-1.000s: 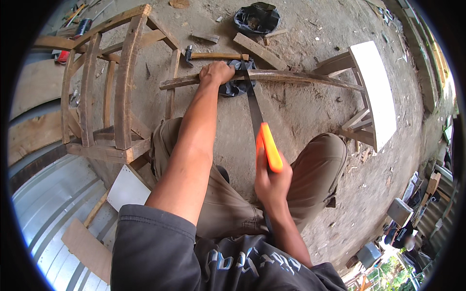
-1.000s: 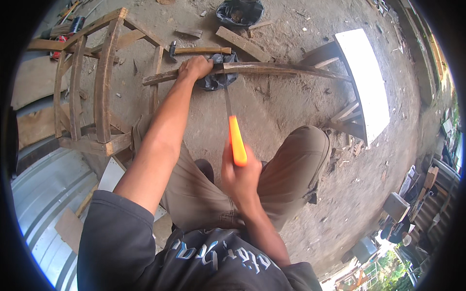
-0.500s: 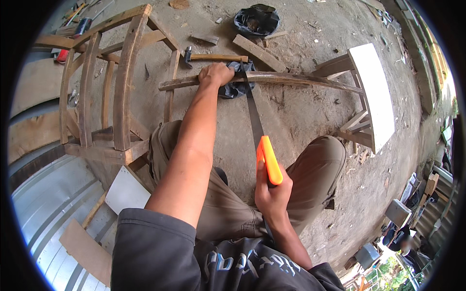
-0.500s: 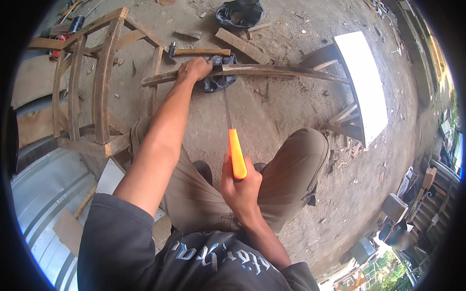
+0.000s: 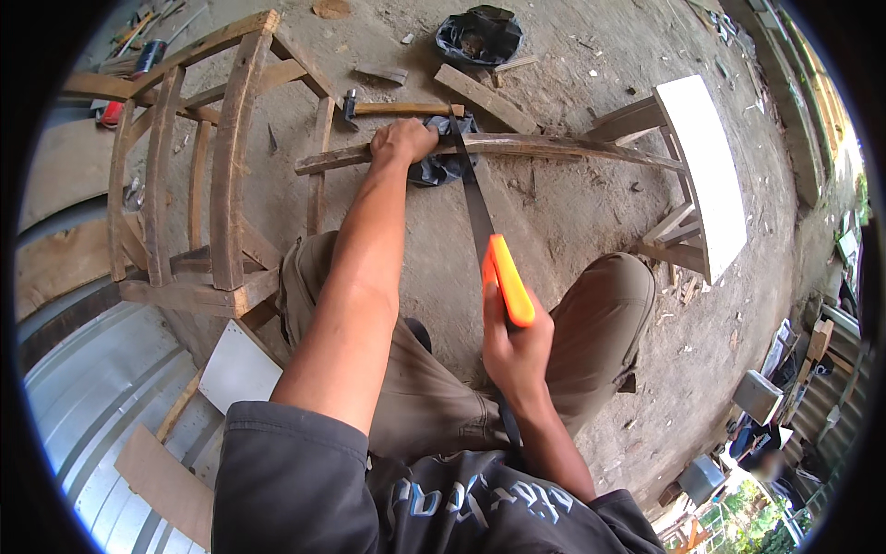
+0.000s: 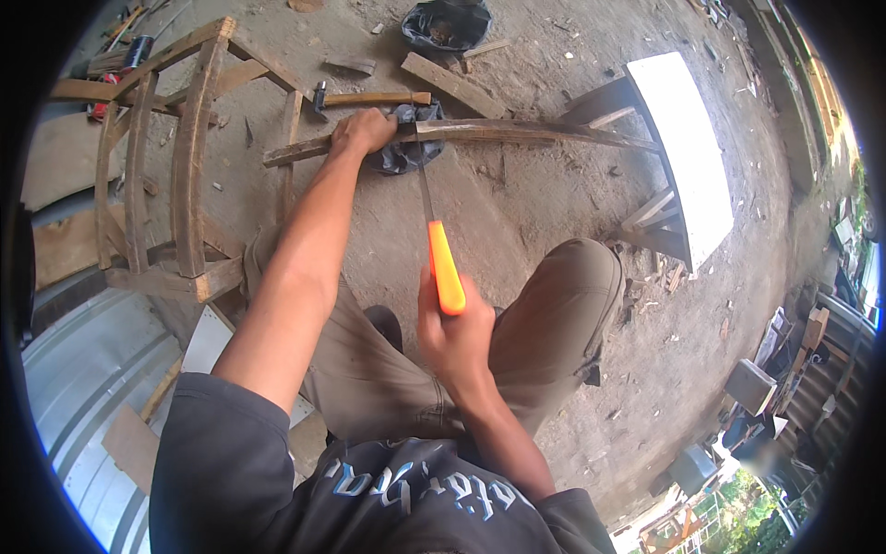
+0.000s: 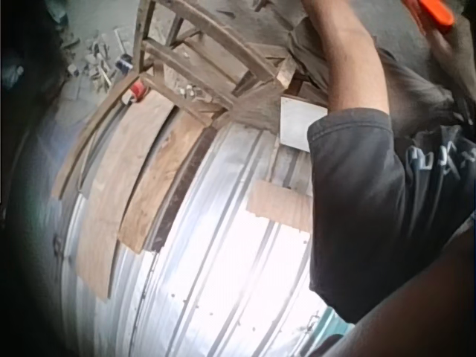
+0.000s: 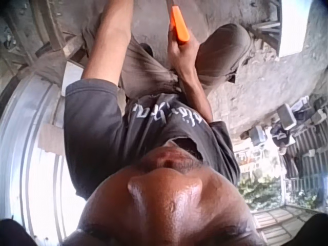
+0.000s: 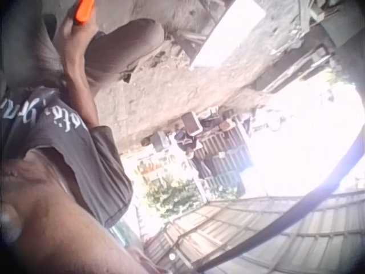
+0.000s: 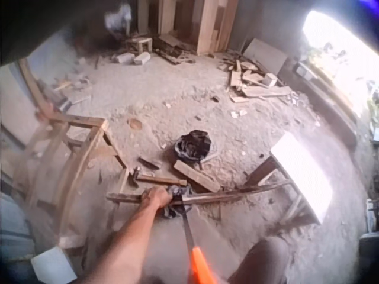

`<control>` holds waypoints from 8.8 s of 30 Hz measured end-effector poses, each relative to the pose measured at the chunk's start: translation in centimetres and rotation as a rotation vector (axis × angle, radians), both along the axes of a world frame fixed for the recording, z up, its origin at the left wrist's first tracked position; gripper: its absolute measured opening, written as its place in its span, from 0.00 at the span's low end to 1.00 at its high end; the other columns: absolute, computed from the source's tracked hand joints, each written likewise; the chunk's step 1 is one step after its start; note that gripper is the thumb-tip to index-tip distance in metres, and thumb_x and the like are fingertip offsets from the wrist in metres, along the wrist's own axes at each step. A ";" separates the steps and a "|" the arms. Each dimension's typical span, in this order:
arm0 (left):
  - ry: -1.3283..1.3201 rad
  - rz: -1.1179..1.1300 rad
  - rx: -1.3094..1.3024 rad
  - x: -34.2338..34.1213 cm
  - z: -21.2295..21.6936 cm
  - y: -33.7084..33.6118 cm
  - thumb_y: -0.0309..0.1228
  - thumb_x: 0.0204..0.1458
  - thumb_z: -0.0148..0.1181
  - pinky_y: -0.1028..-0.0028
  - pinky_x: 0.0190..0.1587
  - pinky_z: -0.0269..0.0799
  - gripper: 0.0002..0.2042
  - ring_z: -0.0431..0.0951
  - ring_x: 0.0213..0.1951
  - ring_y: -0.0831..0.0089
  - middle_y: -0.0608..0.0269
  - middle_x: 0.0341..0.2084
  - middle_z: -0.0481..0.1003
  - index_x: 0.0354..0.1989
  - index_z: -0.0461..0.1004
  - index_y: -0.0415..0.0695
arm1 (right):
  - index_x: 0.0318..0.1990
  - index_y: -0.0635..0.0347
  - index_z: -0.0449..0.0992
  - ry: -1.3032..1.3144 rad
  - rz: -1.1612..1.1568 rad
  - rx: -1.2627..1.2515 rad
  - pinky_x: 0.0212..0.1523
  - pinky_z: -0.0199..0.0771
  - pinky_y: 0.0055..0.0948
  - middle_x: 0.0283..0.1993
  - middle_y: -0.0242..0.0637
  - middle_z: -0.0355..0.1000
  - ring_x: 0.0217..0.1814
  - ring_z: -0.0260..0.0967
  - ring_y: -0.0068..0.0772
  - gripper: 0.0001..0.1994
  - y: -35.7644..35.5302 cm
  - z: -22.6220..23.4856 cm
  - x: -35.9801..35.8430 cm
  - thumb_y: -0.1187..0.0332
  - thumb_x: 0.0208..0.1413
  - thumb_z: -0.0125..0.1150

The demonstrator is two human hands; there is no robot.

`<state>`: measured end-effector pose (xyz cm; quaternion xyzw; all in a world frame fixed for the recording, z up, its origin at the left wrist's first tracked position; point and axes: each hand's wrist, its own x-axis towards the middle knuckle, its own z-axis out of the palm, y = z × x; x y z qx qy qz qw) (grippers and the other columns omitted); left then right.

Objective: The person uses a hammer to strike a wooden frame, then picks up a metal bar and a hand saw. They position the bar against the frame and use the saw to cut a wooden slat, removing a piece from the structure.

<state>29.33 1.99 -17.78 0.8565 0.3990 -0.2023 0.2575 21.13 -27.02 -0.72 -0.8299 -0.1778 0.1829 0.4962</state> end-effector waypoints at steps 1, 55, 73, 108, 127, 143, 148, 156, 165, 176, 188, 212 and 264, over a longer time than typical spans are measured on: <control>0.008 0.009 0.015 0.1 0.0 0.0 0.50 0.57 0.44 0.56 0.59 0.67 0.27 0.73 0.56 0.49 0.43 0.52 0.74 0.49 0.78 0.39 | 0.32 0.69 0.74 -0.008 0.001 0.010 0.22 0.66 0.28 0.18 0.40 0.69 0.19 0.65 0.21 0.08 -0.5 0.3 -0.5 0.71 0.59 0.61; 0.018 -0.049 -0.022 0.1 2.4 -0.7 0.48 0.54 0.48 0.62 0.53 0.72 0.24 0.77 0.54 0.56 0.49 0.51 0.76 0.49 0.79 0.44 | 0.25 0.69 0.70 -0.014 0.046 0.070 0.22 0.59 0.37 0.15 0.47 0.63 0.18 0.55 0.26 0.17 8.8 -8.4 7.2 0.64 0.60 0.60; 0.040 -0.007 0.024 0.3 0.3 -0.4 0.52 0.53 0.51 0.63 0.53 0.72 0.24 0.77 0.54 0.60 0.52 0.51 0.76 0.46 0.81 0.47 | 0.24 0.69 0.70 -0.051 0.025 0.051 0.22 0.61 0.41 0.17 0.52 0.65 0.16 0.58 0.44 0.18 9.6 -9.0 7.5 0.63 0.59 0.60; -0.030 0.024 0.030 -0.3 -0.8 -0.1 0.50 0.55 0.44 0.56 0.56 0.69 0.27 0.76 0.53 0.48 0.41 0.49 0.75 0.45 0.79 0.38 | 0.26 0.69 0.71 0.246 0.017 0.017 0.21 0.58 0.28 0.17 0.31 0.62 0.21 0.55 0.16 0.14 0.7 -3.0 1.8 0.68 0.61 0.59; -0.008 0.028 0.011 0.1 -0.5 0.0 0.56 0.54 0.45 0.56 0.56 0.69 0.31 0.75 0.53 0.46 0.41 0.49 0.75 0.46 0.79 0.39 | 0.26 0.69 0.71 0.131 0.036 0.044 0.22 0.62 0.36 0.18 0.47 0.66 0.16 0.58 0.33 0.14 3.2 -5.9 4.1 0.66 0.59 0.60; 0.048 -0.017 0.123 0.4 -1.1 0.1 0.49 0.54 0.43 0.59 0.54 0.71 0.28 0.76 0.52 0.47 0.41 0.47 0.76 0.45 0.80 0.39 | 0.30 0.68 0.73 0.130 0.054 0.094 0.22 0.64 0.27 0.16 0.39 0.64 0.19 0.62 0.20 0.07 -5.0 -1.8 -1.3 0.74 0.57 0.62; 0.039 -0.023 0.102 0.8 0.1 -1.0 0.54 0.54 0.46 0.58 0.54 0.71 0.29 0.75 0.53 0.46 0.40 0.47 0.76 0.45 0.80 0.40 | 0.26 0.68 0.71 0.055 0.007 0.089 0.25 0.65 0.43 0.20 0.54 0.67 0.23 0.61 0.58 0.14 8.4 -7.5 7.8 0.65 0.58 0.60; 0.060 -0.027 0.126 0.3 -1.4 0.1 0.51 0.55 0.44 0.58 0.56 0.69 0.28 0.74 0.54 0.45 0.39 0.49 0.75 0.46 0.79 0.38 | 0.28 0.67 0.73 0.219 0.074 0.062 0.22 0.65 0.35 0.18 0.47 0.66 0.20 0.65 0.40 0.09 -2.9 -3.6 0.0 0.70 0.57 0.62; 0.066 -0.032 0.099 1.2 -1.3 0.1 0.51 0.55 0.44 0.58 0.57 0.68 0.29 0.74 0.55 0.47 0.39 0.49 0.75 0.46 0.79 0.37 | 0.24 0.68 0.71 0.073 0.010 0.100 0.22 0.62 0.40 0.18 0.51 0.65 0.17 0.62 0.45 0.15 4.3 -6.0 4.9 0.67 0.58 0.61; 0.054 -0.012 0.090 0.3 -0.4 -0.3 0.49 0.55 0.42 0.57 0.58 0.68 0.28 0.75 0.54 0.45 0.38 0.49 0.75 0.46 0.79 0.36 | 0.31 0.68 0.74 0.227 0.089 0.070 0.22 0.62 0.24 0.17 0.32 0.63 0.20 0.58 0.16 0.08 -5.8 -2.4 -1.1 0.72 0.59 0.60; 0.042 0.001 0.033 0.7 0.8 0.0 0.50 0.55 0.44 0.59 0.55 0.70 0.27 0.75 0.55 0.51 0.45 0.52 0.74 0.48 0.79 0.41 | 0.24 0.69 0.70 0.037 -0.021 0.106 0.20 0.59 0.34 0.16 0.49 0.63 0.15 0.57 0.32 0.15 8.4 -8.7 5.8 0.67 0.59 0.61; -0.030 0.032 -0.038 0.6 -3.3 1.2 0.48 0.54 0.43 0.57 0.58 0.66 0.28 0.75 0.54 0.50 0.43 0.48 0.76 0.48 0.78 0.37 | 0.39 0.65 0.71 0.367 -0.018 0.130 0.26 0.63 0.21 0.24 0.26 0.66 0.26 0.61 0.14 0.11 -5.8 -3.0 -1.8 0.64 0.65 0.56; -0.072 -0.002 0.036 0.0 -0.4 -0.6 0.50 0.55 0.41 0.56 0.59 0.66 0.29 0.75 0.53 0.47 0.40 0.48 0.75 0.46 0.78 0.36 | 0.34 0.68 0.70 0.306 -0.018 0.118 0.22 0.64 0.23 0.20 0.34 0.68 0.21 0.64 0.18 0.08 -7.9 6.2 -2.4 0.72 0.57 0.62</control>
